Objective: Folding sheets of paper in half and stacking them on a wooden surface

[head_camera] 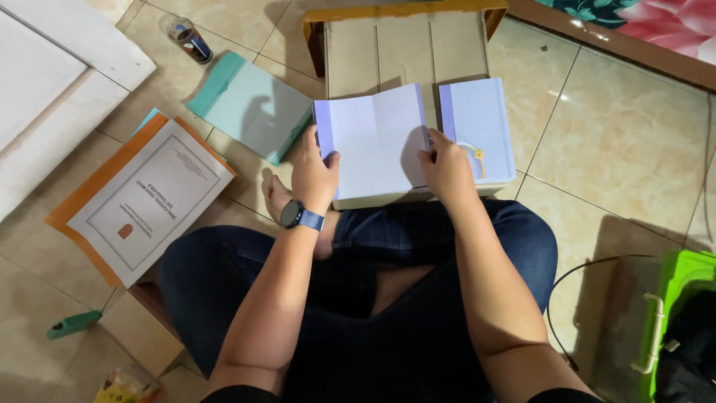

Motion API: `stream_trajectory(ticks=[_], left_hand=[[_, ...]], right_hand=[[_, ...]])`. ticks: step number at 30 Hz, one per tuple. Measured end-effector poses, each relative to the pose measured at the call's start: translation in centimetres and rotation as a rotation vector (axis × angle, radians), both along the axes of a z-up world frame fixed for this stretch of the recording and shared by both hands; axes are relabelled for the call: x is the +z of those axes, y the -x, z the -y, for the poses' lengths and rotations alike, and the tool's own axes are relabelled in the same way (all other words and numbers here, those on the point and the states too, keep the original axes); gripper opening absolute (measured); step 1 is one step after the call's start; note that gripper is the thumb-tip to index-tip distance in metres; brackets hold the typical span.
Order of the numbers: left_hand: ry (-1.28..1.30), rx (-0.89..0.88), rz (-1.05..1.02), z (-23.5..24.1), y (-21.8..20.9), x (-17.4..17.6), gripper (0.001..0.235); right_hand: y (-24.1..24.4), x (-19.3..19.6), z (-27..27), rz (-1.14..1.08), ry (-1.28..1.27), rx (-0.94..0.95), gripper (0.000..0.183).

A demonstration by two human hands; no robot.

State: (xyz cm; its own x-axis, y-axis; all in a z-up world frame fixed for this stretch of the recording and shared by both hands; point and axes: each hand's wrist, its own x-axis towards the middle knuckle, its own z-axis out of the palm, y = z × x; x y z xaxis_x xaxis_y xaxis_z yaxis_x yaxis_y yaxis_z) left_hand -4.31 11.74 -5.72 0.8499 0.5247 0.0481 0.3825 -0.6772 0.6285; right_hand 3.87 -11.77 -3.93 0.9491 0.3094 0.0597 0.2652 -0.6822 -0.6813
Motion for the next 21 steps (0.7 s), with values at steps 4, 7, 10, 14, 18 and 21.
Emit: stream_trajectory(ticks=[4,7,10,14,18,21], left_hand=[[-0.013,-0.024,-0.046,-0.3,-0.2,-0.2,0.064],[-0.021,-0.021,-0.052,-0.4,-0.3,-0.2,0.065],[-0.015,-0.027,-0.059,-0.5,-0.2,-0.1,0.064],[0.001,-0.026,-0.039,-0.3,-0.2,0.4,0.065],[-0.071,-0.021,-0.047,-0.1,0.1,-0.3,0.061],[-0.186,0.000,-0.081,0.4,-0.2,0.0,0.053]], right_hand=[[-0.2,-0.1,0.0,-0.020,0.016,0.015,0.046],[-0.3,-0.4,0.2,-0.036,0.051,0.020,0.050],[-0.5,-0.9,0.1,-0.030,0.071,0.016,0.050],[-0.4,-0.7,0.1,-0.040,0.092,0.017,0.051],[-0.5,-0.7,-0.1,-0.035,0.108,0.017,0.051],[-0.8,-1.1,-0.1,-0.036,0.123,0.016,0.053]])
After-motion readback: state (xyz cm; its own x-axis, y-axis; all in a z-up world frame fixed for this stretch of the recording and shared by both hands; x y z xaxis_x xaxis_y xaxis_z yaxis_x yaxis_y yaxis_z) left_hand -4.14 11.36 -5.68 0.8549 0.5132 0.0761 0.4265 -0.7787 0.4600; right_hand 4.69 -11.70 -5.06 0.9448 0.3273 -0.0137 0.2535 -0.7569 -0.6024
